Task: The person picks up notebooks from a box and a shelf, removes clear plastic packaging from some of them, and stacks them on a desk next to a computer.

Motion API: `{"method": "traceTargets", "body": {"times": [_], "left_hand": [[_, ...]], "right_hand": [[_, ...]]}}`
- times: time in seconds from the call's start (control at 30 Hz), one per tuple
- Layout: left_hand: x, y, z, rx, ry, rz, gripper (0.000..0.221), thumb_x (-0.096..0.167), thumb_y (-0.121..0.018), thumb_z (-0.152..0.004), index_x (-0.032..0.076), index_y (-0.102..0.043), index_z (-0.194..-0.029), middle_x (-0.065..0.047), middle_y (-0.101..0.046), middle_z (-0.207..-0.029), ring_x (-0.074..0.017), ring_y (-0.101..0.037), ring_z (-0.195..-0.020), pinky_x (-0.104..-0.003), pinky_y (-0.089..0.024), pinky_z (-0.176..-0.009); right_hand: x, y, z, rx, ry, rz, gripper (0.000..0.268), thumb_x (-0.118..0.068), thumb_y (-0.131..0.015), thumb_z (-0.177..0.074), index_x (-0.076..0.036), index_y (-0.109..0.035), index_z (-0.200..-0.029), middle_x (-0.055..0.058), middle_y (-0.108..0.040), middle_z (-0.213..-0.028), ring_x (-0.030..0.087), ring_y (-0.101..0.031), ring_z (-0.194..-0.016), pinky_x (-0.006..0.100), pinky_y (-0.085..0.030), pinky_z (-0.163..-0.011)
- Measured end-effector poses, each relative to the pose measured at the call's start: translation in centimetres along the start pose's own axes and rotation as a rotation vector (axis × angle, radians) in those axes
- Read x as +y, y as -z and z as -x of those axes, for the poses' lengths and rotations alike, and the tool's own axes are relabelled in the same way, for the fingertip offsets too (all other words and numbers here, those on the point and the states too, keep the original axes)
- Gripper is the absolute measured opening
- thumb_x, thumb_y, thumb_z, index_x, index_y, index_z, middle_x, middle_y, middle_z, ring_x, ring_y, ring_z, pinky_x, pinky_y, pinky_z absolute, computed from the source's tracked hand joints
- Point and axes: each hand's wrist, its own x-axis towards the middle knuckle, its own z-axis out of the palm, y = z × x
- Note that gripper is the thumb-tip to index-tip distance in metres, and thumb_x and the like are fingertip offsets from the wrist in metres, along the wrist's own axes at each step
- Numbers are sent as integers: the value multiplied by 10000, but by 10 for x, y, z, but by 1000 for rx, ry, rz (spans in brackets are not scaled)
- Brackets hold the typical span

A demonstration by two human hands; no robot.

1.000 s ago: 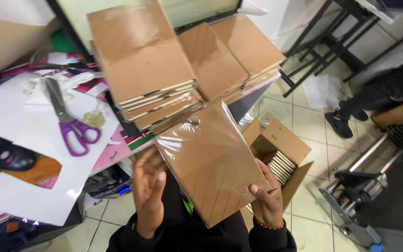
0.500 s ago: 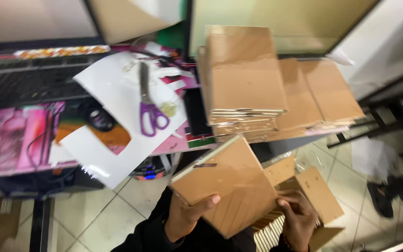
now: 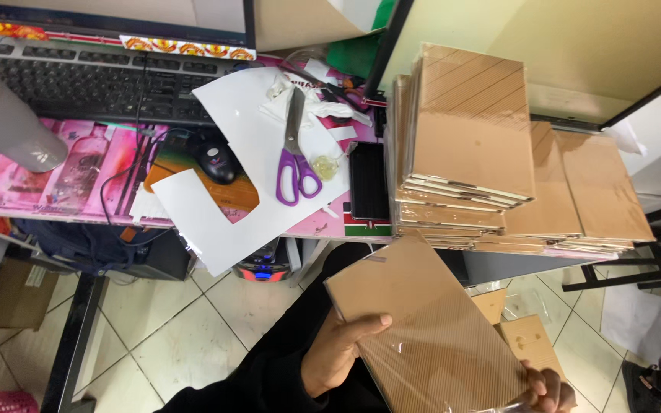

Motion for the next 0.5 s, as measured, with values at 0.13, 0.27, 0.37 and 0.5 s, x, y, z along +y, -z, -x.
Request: {"method": "traceTargets", "body": {"times": [0.13, 0.27, 0.37, 0.5], "left_hand": [[12, -2, 4, -2, -187, 85, 703, 25, -783, -689, 22, -605, -1369, -181, -745, -1239, -324, -697, -1124, -445, -537, -1011], [37, -3, 20, 122, -155, 15, 720, 10, -768, -647, -1, -631, -1353, -213, -754, -1186, -364, -699, -1099, -478, -541, -993], [46, 12, 34, 96, -174, -26, 733, -16, -751, -627, -61, -634, -1349, -283, -772, -1186, -419, -731, -1082, -523, -555, -965], [33, 141, 9, -223, -998, -1224, 695, 92, -436, -736, 196, -626, -1396, -147, -701, -1401, -357, -675, -1287, -352, -474, -1007]], "right_hand": [[29, -110, -78, 108, 132, 159, 161, -249, -648, -1083, -133, -577, -996, 64, -644, -1082, 225, -616, -1157, 440, -478, -1146], [29, -204, -114, 167, 122, 742, 386, -343, -534, -1075, -102, -485, -1372, 263, -504, -1353, 356, -551, -1324, 547, -552, -1188], [24, -204, -112, -252, 97, 950, 578, -601, -344, -1143, -104, -631, -1223, 93, -628, -1249, 281, -634, -1254, 538, -494, -1247], [29, -258, -135, -456, -64, 1145, 811, -722, -242, -1066, -87, -740, -1144, 121, -698, -1225, 262, -663, -1222, 540, -436, -1182]]}}
